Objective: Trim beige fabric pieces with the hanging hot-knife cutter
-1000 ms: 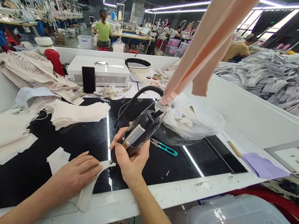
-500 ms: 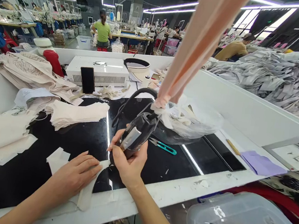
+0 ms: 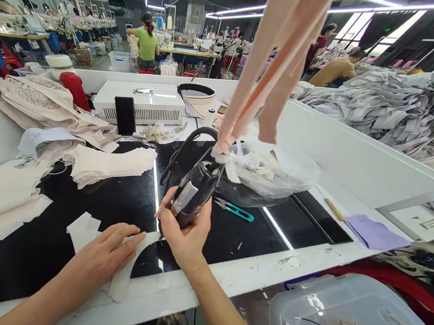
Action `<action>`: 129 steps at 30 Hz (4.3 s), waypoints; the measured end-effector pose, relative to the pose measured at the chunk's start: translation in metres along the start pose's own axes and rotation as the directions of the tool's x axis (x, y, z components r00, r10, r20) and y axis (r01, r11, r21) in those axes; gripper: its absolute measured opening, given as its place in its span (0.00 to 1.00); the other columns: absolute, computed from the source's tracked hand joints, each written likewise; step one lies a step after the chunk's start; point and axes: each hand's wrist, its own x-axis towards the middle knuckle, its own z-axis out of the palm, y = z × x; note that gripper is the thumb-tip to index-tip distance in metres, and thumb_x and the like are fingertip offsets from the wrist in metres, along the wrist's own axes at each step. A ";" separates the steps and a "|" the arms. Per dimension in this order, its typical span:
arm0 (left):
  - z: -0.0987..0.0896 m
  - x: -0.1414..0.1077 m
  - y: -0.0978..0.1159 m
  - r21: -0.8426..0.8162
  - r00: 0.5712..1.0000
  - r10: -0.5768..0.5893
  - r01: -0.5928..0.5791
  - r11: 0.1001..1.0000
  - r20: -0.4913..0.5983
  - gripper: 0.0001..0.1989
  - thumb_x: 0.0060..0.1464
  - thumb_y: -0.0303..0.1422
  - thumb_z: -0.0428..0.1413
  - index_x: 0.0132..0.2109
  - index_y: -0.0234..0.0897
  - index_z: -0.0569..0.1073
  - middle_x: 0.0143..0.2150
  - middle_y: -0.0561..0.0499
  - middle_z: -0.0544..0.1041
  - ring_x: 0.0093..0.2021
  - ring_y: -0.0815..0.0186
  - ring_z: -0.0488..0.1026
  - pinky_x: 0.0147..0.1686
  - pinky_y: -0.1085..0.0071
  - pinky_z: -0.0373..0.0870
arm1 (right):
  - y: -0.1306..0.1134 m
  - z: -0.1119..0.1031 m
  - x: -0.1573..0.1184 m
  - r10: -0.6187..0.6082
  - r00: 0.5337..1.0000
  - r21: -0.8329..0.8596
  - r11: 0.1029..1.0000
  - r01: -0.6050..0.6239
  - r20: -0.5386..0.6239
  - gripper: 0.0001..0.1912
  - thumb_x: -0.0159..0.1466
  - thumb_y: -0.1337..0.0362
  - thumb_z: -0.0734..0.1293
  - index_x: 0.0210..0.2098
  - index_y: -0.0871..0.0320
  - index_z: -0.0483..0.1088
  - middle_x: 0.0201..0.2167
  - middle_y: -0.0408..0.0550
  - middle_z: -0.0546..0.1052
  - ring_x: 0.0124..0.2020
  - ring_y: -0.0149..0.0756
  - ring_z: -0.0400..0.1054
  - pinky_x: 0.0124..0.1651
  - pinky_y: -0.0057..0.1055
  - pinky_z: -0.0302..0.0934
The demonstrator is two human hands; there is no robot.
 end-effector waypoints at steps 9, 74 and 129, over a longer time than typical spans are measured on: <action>0.000 -0.010 0.009 0.072 0.990 -0.132 0.128 0.989 0.052 0.24 0.61 0.13 0.40 0.62 0.25 0.64 0.49 0.39 0.75 0.48 0.56 0.78 0.47 0.58 0.81 | -0.012 0.007 -0.011 -0.002 0.997 -0.083 0.997 -0.004 -0.072 0.18 0.62 0.63 0.74 0.49 0.49 0.67 0.33 0.39 0.76 0.26 0.30 0.71 0.27 0.29 0.72; 0.001 -0.009 0.015 0.090 0.986 0.029 -0.045 0.995 0.163 0.29 0.61 0.44 0.62 0.60 0.29 0.69 0.54 0.33 0.74 0.56 0.44 0.75 0.54 0.50 0.76 | 0.011 0.031 -0.007 0.031 0.999 0.113 0.993 -0.030 -0.015 0.18 0.63 0.59 0.75 0.50 0.49 0.68 0.33 0.39 0.75 0.26 0.29 0.70 0.26 0.26 0.70; -0.037 -0.015 -0.005 -0.279 0.962 -0.112 0.182 0.943 0.249 0.19 0.65 0.21 0.46 0.60 0.36 0.64 0.59 0.42 0.76 0.60 0.60 0.74 0.57 0.64 0.77 | 0.021 0.046 -0.001 0.066 0.997 0.107 0.992 -0.069 0.036 0.19 0.62 0.58 0.75 0.47 0.51 0.65 0.32 0.39 0.76 0.24 0.28 0.70 0.26 0.27 0.70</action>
